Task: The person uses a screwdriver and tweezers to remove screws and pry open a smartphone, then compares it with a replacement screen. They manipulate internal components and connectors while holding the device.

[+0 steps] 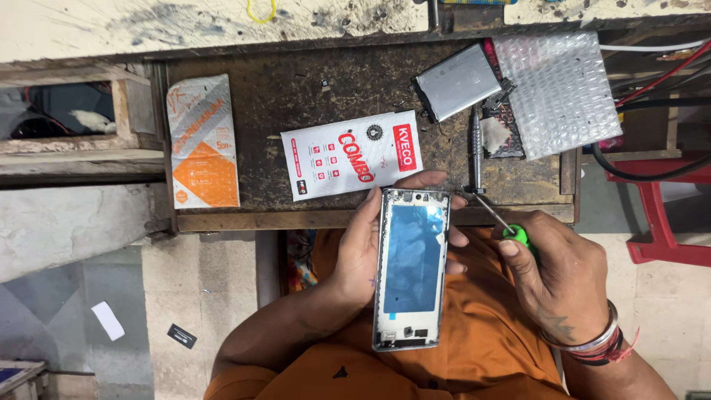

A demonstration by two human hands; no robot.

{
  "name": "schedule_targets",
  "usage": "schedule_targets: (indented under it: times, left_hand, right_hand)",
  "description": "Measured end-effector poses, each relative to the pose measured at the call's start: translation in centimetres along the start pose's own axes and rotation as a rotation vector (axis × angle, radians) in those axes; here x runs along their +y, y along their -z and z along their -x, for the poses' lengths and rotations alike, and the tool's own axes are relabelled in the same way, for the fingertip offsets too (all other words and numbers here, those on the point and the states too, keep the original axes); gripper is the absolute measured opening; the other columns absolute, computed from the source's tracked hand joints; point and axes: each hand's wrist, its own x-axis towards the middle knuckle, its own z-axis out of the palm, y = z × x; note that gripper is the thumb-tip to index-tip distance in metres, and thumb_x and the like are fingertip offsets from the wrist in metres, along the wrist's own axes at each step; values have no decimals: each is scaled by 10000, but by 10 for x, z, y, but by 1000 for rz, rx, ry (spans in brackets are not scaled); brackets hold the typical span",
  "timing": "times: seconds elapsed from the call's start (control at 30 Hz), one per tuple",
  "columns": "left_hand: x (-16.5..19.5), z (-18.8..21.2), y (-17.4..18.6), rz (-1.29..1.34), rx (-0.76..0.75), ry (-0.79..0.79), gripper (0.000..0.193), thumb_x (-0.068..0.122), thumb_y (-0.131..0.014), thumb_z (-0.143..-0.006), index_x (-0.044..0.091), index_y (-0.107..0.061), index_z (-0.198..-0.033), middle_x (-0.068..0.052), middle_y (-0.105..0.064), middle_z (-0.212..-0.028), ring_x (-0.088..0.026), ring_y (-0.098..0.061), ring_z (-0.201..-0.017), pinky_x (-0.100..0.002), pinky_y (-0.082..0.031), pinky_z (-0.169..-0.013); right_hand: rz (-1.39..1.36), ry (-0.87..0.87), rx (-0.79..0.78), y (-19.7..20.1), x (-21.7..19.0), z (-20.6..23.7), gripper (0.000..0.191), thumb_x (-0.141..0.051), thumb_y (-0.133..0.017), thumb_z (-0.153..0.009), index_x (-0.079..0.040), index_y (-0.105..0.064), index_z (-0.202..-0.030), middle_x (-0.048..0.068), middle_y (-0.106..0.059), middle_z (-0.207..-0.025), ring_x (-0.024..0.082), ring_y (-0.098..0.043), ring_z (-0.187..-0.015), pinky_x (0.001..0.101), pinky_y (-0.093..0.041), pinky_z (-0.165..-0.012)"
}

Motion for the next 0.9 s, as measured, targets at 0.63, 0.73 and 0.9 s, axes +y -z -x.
schedule_targets:
  times: [0.63, 0.73, 0.9]
  left_hand:
    - [27, 14, 21, -64, 61, -23, 670, 436, -318, -1086, -17, -319, -1579, -205, -524, -1452, -380, -617, -1197, -571, -571, -951]
    - [35, 13, 23, -82, 62, -61, 653, 433, -304, -1087, -18, -341, -1558, -214, -531, -1451, -376, -624, -1176, -563, -572, -941]
    - [58, 11, 30, -160, 116, -86, 652, 430, -310, -1071, 0, -367, -1557, -213, -538, -1435, -371, -625, -1167, -557, -575, -936]
  right_hand:
    - [-170, -150, 405, 54, 48, -28, 214, -224, -489, -1142, -42, -562, -1227, 32, -591, -928, 137, -541, -708, 278, -446, -621]
    - [-485, -18, 444, 94, 49, -24, 179, -163, -497, -1146, -45, -476, -1279, 69, -552, -1051, 151, -564, -880, 297, -501, -784]
    - [-723, 42, 183, 136, 40, -43, 302, -342, -599, -1127, -95, -475, -1250, 50, -526, -986, 164, -565, -865, 365, -532, -778]
